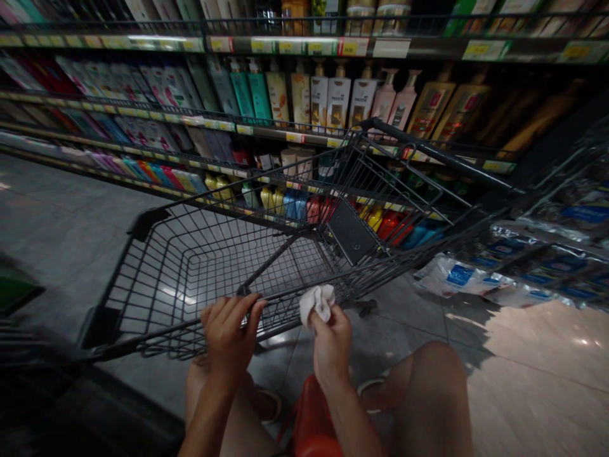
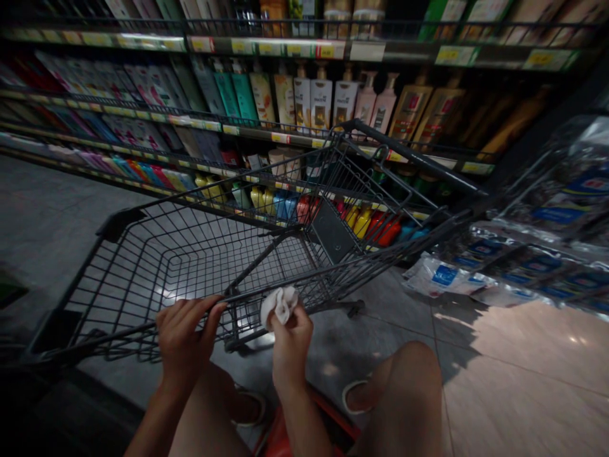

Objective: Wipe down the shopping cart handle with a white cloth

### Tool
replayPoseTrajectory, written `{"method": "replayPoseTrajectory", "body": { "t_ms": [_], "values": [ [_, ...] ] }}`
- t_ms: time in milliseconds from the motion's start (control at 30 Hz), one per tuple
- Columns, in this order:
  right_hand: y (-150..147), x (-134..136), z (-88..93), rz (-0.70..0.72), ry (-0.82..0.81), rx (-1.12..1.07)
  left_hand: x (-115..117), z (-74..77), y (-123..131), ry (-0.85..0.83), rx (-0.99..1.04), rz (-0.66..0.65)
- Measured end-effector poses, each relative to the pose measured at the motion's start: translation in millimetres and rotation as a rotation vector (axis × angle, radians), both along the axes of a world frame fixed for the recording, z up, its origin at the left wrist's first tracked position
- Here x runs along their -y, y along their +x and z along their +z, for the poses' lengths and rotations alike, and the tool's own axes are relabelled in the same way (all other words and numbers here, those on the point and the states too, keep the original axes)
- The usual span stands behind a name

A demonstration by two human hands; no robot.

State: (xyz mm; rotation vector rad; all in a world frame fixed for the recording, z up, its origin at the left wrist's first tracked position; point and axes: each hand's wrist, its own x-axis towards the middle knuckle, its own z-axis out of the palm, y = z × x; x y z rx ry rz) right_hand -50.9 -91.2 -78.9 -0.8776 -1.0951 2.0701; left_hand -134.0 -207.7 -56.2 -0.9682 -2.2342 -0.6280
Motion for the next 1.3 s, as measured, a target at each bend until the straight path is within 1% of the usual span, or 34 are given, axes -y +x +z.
{"method": "replayPoseTrajectory", "body": {
  "t_ms": [133, 200, 267, 333, 400, 433, 533, 600, 667, 733, 767, 833, 967, 1033, 1100, 1133, 1167, 1200, 1233, 1300],
  "values": [
    [-10, 12, -3.5, -0.045, 0.487, 0.124, -1, 0.3, 1, -0.004, -0.004, -0.001],
    [-9, 14, -6.5, -0.04, 0.684, 0.159, 0, 0.0, 0, -0.007, -0.008, 0.0],
    [-5, 14, -10.6, 0.01, 0.825, 0.184, 0, -0.2, 0, -0.009, -0.011, -0.001],
    [3, 12, -14.4, 0.084, 0.886, 0.204, 0, -0.2, 0, -0.008, -0.012, -0.002],
    [10, 10, -15.9, 0.111, 0.854, 0.218, 1, -0.1, 0, -0.006, -0.01, -0.004],
    [13, 9, -15.5, 0.095, 0.816, 0.22, 1, 0.0, 0, -0.005, -0.008, -0.006],
    [15, 7, -9.6, -0.027, 0.69, 0.189, 0, -0.5, 1, -0.001, 0.004, -0.013],
    [10, 8, -4.5, -0.05, 0.614, 0.134, 0, -1.1, 2, 0.003, 0.005, -0.014],
    [1, 11, -1.4, -0.029, 0.534, 0.083, -1, -1.7, 3, 0.003, 0.0, -0.011],
    [-7, 15, -1.6, -0.026, 0.499, 0.061, -1, -2.0, 3, 0.001, 0.002, -0.009],
    [-10, 16, -2.9, -0.036, 0.508, 0.06, -1, -2.0, 3, 0.001, 0.006, -0.009],
    [-13, 17, -6.9, -0.042, 0.589, 0.06, -1, -1.8, 3, 0.002, 0.009, -0.013],
    [-8, 13, -16.5, 0.019, 0.777, 0.057, 0, -1.4, 1, 0.001, -0.008, -0.016],
    [-4, 11, -21.1, 0.036, 0.83, 0.06, 0, -1.3, 0, 0.005, -0.022, -0.017],
    [0, 11, -24.8, 0.048, 0.843, 0.061, 0, -1.3, -1, 0.008, -0.024, -0.019],
    [2, 11, -26.0, 0.059, 0.819, 0.063, 0, -1.2, -1, 0.008, -0.022, -0.02],
    [3, 12, -26.4, 0.07, 0.758, 0.064, 0, -1.1, -1, 0.008, -0.02, -0.02],
    [4, 13, -25.9, 0.083, 0.66, 0.059, 0, -1.0, -1, 0.007, -0.019, -0.02],
    [4, 13, -24.5, 0.091, 0.524, 0.046, 0, -1.0, 0, 0.006, -0.02, -0.019],
    [4, 15, -19.4, 0.103, 0.184, -0.02, -1, -1.3, 1, 0.006, -0.029, -0.018]
  ]
}}
